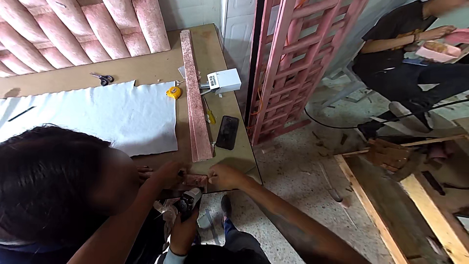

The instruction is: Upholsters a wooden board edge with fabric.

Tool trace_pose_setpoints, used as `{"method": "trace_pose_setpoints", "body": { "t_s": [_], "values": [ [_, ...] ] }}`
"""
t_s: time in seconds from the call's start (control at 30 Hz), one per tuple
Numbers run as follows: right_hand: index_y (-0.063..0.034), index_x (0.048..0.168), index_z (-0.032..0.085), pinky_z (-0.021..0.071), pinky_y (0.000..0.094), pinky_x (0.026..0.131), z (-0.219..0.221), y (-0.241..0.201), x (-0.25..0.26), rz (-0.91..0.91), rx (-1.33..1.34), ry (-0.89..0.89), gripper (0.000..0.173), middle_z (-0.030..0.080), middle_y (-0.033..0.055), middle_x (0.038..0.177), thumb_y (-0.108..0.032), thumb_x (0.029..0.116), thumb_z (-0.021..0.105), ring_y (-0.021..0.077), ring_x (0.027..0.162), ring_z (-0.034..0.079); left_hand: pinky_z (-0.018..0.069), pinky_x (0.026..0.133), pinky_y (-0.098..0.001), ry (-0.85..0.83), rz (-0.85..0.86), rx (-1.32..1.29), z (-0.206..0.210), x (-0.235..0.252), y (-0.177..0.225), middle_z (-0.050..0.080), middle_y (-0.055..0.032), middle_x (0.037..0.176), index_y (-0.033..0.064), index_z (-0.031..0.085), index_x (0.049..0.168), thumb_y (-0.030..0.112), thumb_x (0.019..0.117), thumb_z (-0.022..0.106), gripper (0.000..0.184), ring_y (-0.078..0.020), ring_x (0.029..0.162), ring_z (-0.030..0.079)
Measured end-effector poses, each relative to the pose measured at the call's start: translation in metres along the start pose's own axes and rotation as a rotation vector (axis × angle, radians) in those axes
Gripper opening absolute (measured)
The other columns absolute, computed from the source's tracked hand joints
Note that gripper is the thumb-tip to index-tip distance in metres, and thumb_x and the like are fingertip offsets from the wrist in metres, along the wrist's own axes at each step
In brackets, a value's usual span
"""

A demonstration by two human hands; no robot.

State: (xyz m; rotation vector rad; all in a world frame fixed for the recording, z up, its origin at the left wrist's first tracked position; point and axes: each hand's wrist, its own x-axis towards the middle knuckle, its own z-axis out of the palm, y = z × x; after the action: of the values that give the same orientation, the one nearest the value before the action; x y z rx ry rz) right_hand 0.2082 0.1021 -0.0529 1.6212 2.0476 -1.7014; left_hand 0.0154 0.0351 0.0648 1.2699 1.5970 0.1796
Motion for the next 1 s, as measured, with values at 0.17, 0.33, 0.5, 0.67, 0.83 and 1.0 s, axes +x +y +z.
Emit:
{"method": "trace_pose_setpoints", "body": {
  "t_s": [0.17,0.33,0.5,0.67,0.83,1.0],
  "values": [
    [-0.0101,0.112,0.073,0.0454,0.0257,0.053,-0.029,0.008,-0.099,-0.113,0.554,0.337,0.033,0.068,0.0023,0.086,-0.034,0.1072,0.051,0.0098,0.058,0.053,0.0504,0.087,-0.0253,0.088,-0.058,-0.253,0.002,0.006,-0.037,0.067,-0.0226,0.109,-0.0127,0.063,0.118,-0.002,0.0957,0.061,0.025,-0.0192,0.094,0.063],
    [-0.0134,0.117,0.071,0.0557,0.0349,0.073,-0.001,0.021,-0.095,-0.009,0.295,0.261,0.036,0.069,0.0019,0.092,-0.041,0.1065,0.05,0.0137,0.078,0.065,0.0448,0.1,-0.0233,0.098,-0.011,-0.266,-0.008,0.005,-0.049,0.065,-0.0212,0.124,-0.011,0.06,0.126,0.001,0.0996,0.057,0.029,-0.0169,0.112,0.061],
    [-0.0151,0.117,0.072,0.0579,0.037,0.084,0.032,0.012,-0.086,-0.036,0.292,0.204,0.035,0.071,0.0017,0.099,-0.041,0.1064,0.05,0.0136,0.089,0.069,0.0465,0.092,-0.0192,0.113,0.004,-0.418,-0.004,0.01,-0.064,0.066,-0.0164,0.114,-0.0102,0.061,0.122,-0.001,0.0983,0.056,0.026,-0.0101,0.101,0.06],
    [-0.0163,0.12,0.072,0.0572,0.039,0.09,0.047,0.012,-0.081,-0.031,0.207,0.12,0.037,0.072,0.0024,0.104,-0.043,0.106,0.05,0.0141,0.094,0.069,0.0522,0.086,-0.0202,0.244,0.052,-0.722,0.017,0.009,-0.116,0.067,-0.006,0.101,-0.0032,0.063,0.116,-0.002,0.0981,0.059,0.018,-0.0048,0.091,0.063],
    [-0.0184,0.12,0.071,0.0576,0.0387,0.09,0.041,0.025,-0.084,-0.015,0.202,0.158,0.038,0.072,0.0007,0.104,-0.045,0.106,0.049,0.0128,0.094,0.07,0.0511,0.072,-0.019,0.281,0.028,-0.683,0.025,0.011,-0.116,0.064,-0.0024,0.087,-0.0015,0.065,0.109,-0.001,0.0975,0.06,0.013,-0.0025,0.073,0.058],
    [-0.0195,0.12,0.071,0.0573,0.0381,0.09,0.034,0.032,-0.089,0.017,0.2,0.174,0.038,0.072,0.0004,0.105,-0.046,0.1062,0.049,0.0123,0.095,0.069,0.0483,0.06,-0.0199,0.288,-0.1,-0.642,0.023,0.009,-0.109,0.059,-0.0006,0.074,-0.0008,0.065,0.105,0.004,0.1003,0.06,0.009,-0.0033,0.06,0.053]
  ]
}}
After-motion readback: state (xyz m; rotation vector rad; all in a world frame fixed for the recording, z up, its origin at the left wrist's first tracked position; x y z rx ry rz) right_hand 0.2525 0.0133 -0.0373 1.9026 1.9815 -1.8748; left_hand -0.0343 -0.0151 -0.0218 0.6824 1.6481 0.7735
